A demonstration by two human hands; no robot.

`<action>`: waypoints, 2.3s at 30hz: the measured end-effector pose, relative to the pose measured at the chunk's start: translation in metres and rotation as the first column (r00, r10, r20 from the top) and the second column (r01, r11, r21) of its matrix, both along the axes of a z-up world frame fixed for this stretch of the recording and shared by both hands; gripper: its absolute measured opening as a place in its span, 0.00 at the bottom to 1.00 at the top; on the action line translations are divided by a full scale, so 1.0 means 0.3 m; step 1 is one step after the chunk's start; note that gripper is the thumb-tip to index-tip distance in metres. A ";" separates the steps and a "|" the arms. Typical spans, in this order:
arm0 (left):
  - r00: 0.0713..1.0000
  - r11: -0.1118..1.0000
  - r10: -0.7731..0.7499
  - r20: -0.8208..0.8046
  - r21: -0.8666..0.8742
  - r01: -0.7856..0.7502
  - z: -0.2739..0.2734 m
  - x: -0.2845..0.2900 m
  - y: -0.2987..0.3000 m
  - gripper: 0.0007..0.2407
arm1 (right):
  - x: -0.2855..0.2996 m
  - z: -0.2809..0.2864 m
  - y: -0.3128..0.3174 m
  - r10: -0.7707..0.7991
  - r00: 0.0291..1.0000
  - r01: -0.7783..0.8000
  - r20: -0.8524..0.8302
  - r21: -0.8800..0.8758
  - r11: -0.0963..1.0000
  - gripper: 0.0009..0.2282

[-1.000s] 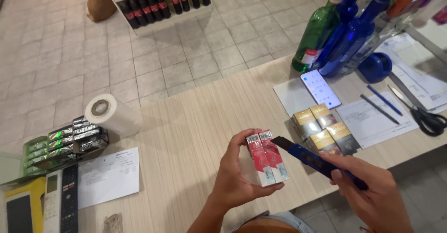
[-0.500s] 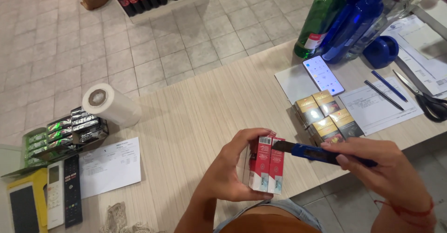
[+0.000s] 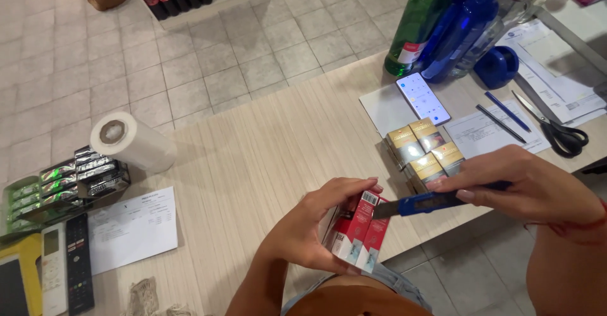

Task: Opening cigarette cartons with a utility knife and handling individual packs at a store counter

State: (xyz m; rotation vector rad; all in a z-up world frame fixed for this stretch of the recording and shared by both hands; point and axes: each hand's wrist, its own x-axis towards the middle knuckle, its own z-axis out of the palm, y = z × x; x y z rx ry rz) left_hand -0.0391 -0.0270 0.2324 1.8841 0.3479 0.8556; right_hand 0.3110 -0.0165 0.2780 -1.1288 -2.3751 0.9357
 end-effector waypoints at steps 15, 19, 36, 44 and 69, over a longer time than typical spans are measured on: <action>0.960 0.941 -0.272 0.065 -0.192 0.279 -0.044 0.013 0.015 0.40 | -0.049 -0.040 0.126 0.432 0.867 -0.457 -0.249 -0.050 0.888 0.12; 0.984 0.985 -0.152 -0.097 0.069 0.159 0.034 -0.005 0.023 0.34 | -0.047 -0.026 0.099 0.399 0.883 -0.425 -0.246 -0.059 0.903 0.13; 0.760 0.937 0.245 -0.603 0.347 -0.027 0.142 -0.029 0.019 0.27 | -0.031 -0.118 -0.022 0.242 0.884 -0.285 -0.399 -0.049 0.957 0.10; 0.761 0.909 0.365 -0.536 0.380 -0.168 0.140 -0.039 0.024 0.27 | -0.045 -0.201 -0.088 -0.264 0.855 0.241 -0.447 -0.108 0.964 0.12; 0.787 0.790 0.565 -0.246 0.437 -0.430 0.103 0.018 0.041 0.08 | -0.404 -0.353 -0.160 -0.398 0.466 0.333 -0.790 -0.260 0.906 0.16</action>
